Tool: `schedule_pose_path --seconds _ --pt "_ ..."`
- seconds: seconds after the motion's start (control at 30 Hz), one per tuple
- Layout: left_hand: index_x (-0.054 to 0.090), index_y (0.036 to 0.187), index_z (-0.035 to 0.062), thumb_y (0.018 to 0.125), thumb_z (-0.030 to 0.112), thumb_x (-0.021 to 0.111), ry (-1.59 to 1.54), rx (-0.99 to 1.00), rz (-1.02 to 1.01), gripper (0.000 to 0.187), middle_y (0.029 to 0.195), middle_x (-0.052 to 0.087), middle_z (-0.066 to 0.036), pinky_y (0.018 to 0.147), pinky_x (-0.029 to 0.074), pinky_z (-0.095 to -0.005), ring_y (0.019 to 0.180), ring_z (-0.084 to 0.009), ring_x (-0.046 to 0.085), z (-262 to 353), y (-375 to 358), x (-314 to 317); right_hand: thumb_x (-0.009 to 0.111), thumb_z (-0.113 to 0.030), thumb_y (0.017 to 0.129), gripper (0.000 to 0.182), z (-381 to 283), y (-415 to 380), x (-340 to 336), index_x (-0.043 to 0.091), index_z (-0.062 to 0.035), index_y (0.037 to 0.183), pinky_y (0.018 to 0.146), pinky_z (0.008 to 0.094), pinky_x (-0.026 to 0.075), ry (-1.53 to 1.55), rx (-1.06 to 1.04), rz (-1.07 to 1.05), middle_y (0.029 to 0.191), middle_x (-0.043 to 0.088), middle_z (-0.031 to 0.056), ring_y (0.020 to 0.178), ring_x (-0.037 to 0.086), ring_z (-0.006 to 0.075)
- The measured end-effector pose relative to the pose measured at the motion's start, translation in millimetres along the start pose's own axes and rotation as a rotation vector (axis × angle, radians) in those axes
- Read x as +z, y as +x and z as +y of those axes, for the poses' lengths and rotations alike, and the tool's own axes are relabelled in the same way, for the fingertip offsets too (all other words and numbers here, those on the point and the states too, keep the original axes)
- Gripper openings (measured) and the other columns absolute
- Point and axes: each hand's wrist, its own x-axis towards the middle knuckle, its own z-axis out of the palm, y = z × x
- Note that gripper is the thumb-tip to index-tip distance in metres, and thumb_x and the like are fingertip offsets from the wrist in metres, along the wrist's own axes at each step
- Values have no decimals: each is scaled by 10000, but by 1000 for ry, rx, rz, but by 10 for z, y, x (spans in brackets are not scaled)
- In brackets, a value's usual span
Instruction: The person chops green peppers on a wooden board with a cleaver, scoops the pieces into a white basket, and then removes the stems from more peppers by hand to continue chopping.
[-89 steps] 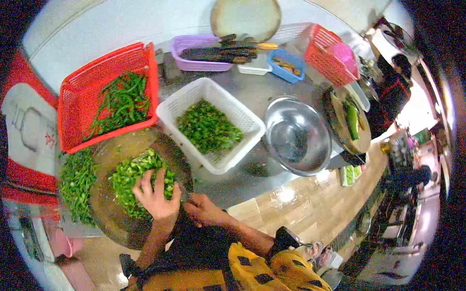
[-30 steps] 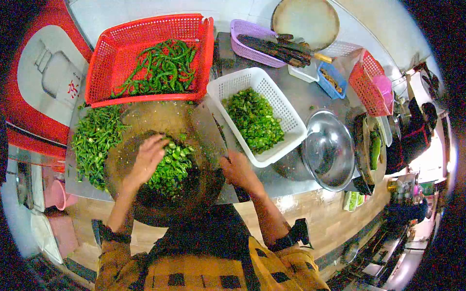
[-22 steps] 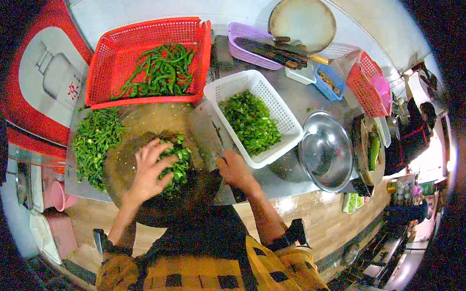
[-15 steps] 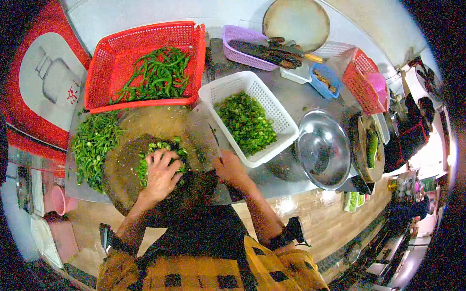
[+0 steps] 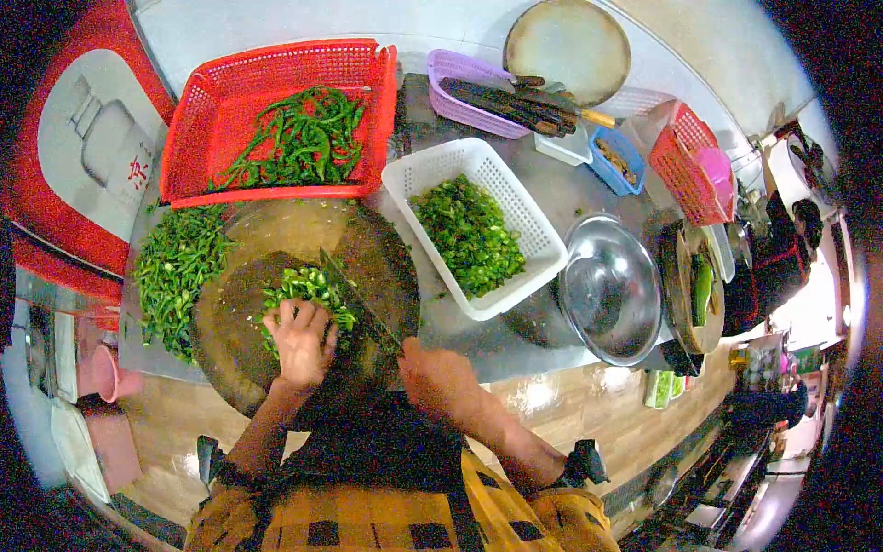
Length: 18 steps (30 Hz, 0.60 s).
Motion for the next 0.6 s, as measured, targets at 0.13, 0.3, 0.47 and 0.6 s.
schedule_pose_path --seconds 0.13,0.3,0.47,0.6 --pt "600 761 120 673 120 662 -33 6 99 108 818 530 -30 808 308 -430 885 -241 481 -7 15 84 544 -147 841 176 -35 -104 22 466 10 852 521 540 435 -169 85 -263 619 579 236 598 577 445" --pt "585 731 114 658 105 658 -28 28 85 105 811 523 -32 803 311 -421 869 -240 482 -42 -34 111 519 -95 816 140 -22 -9 247 450 10 878 497 536 443 -128 46 -251 640 598 229 590 587 442" --pt "595 741 103 642 83 660 -21 36 102 121 845 537 -31 809 311 -415 886 -240 490 -12 -95 14 488 -104 830 159 -47 167 323 441 13 927 559 568 441 -158 93 -245 674 598 252 632 581 466" --pt "631 815 92 663 69 662 -59 -10 167 156 945 565 -40 827 316 -423 937 -256 496 -5 -255 -163 472 -138 866 174 -24 102 195 445 17 941 594 569 441 -103 124 -242 671 593 261 647 572 474"
